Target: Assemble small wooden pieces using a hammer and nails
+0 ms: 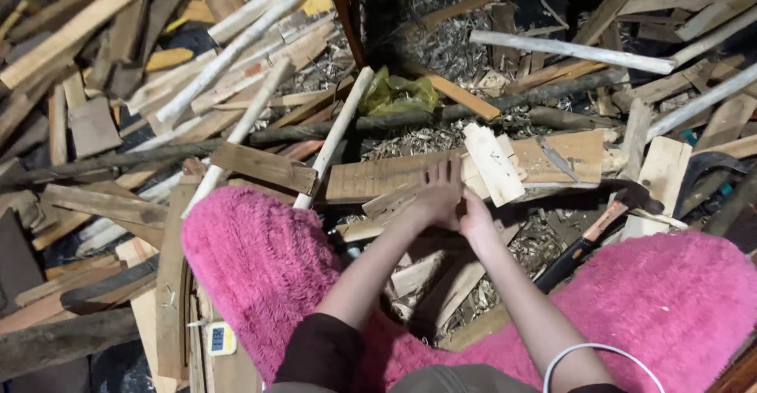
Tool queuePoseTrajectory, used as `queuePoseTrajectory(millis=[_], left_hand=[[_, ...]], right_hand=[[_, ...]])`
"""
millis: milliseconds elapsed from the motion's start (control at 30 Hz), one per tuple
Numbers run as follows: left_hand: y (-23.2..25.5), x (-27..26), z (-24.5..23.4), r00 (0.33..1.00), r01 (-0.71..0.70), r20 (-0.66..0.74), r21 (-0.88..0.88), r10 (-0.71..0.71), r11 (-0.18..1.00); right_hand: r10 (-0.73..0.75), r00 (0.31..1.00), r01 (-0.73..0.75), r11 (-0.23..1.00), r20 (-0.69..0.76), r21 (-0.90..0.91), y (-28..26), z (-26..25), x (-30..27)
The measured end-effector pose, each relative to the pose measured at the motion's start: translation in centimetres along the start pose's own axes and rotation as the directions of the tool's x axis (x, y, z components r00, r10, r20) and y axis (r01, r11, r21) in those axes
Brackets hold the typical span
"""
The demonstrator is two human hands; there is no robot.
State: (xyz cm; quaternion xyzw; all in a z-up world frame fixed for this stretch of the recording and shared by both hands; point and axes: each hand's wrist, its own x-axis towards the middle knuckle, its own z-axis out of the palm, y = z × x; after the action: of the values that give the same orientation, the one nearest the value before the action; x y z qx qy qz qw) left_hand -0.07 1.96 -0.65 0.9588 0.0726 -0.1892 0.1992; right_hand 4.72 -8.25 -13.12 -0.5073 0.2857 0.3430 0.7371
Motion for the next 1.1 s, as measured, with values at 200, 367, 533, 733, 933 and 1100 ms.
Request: queuePoseTrajectory(millis=[200,367,533,733,933,1100], left_hand=[[-4.0,-0.3,2.2,0.873,-0.108,-0.414,0.350,0.258,0.930],[-6.8,2.8,1.8,0.892,-0.193,-0.326,0.349,0.312,0.917],[-8.1,3.3,-0.4,0.925,-0.267,-0.206,0.249,0.321,0.931],[-9.6,5.6,-1.1,0.936,-0.285,-0.132,0.260,0.326,0.923],[-9.4,5.7,-1.4,0.949,-0.286,-0.064,0.237,0.308,0.928],[-10.0,6.4,-0.2,0.949,-0.271,-0.080,0.283,0.304,0.920]], right_hand=[[0.035,0.993,-0.078,0.917,0.117,0.392,2.9,0.9,3.3],[0.124,0.974,-0.205,0.836,0.188,0.509,1.6,3.8,-0.4],[0.176,0.980,-0.200,0.871,0.097,0.448,-1.6,5.9,-5.9],[0.292,0.956,-0.286,0.943,-0.010,0.168,-2.5,2.8,-6.9],[0.064,0.996,0.026,0.475,0.064,-0.880,-6.4,-2.4,-13.0],[-0.492,0.869,-0.078,-0.241,0.052,-0.967,-14.9,-1.2,-13.5]])
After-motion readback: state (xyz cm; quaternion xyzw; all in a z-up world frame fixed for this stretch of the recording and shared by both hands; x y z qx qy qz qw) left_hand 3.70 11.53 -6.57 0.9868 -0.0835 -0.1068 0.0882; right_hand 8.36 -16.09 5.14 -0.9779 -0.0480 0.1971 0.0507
